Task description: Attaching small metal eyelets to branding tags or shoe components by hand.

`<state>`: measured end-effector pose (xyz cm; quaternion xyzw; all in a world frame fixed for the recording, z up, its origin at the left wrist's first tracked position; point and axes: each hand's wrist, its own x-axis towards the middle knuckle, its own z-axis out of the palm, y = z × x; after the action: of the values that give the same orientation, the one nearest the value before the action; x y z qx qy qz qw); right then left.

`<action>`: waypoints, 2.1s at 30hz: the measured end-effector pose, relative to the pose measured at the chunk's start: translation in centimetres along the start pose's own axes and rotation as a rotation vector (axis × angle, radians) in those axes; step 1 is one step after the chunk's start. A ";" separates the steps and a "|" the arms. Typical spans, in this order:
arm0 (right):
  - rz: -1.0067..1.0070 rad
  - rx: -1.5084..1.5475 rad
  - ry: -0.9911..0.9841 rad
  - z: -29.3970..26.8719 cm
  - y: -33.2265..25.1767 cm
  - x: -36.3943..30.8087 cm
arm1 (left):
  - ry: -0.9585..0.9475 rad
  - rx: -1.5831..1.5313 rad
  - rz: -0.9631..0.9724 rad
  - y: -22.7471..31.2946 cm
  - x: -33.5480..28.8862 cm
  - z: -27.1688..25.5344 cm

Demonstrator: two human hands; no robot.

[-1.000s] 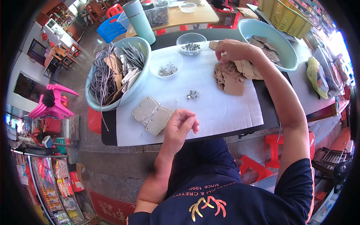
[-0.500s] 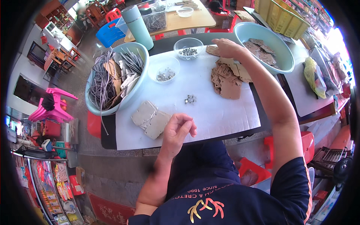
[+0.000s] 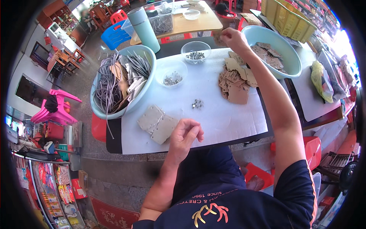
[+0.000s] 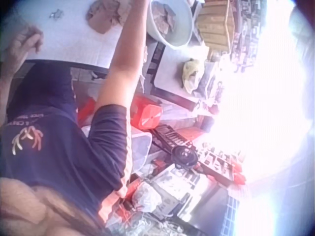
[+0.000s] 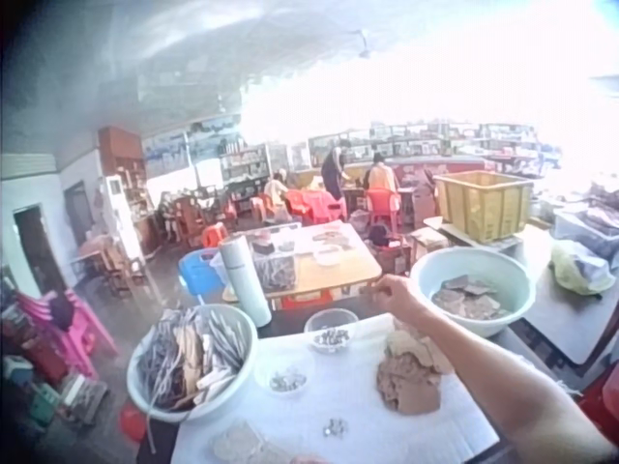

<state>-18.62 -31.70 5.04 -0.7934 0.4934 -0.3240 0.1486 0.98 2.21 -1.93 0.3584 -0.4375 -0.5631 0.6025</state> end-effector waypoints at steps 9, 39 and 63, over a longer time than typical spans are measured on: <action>0.313 0.961 -0.420 -2.5 -9.4 -11.6 | 0.126 -0.092 0.027 1.0 -0.5 0.9; -0.848 0.026 -0.828 8.6 -20.6 -16.9 | 0.553 0.030 -0.069 5.6 -12.1 -4.1; 0.393 1.393 -0.582 4.1 -15.3 -21.8 | 0.420 0.027 0.042 6.2 -5.1 -0.3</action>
<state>-12.01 -5.69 2.45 -0.4680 0.2488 -0.3056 0.7910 3.61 7.96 3.05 0.4666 -0.3172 -0.4577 0.6871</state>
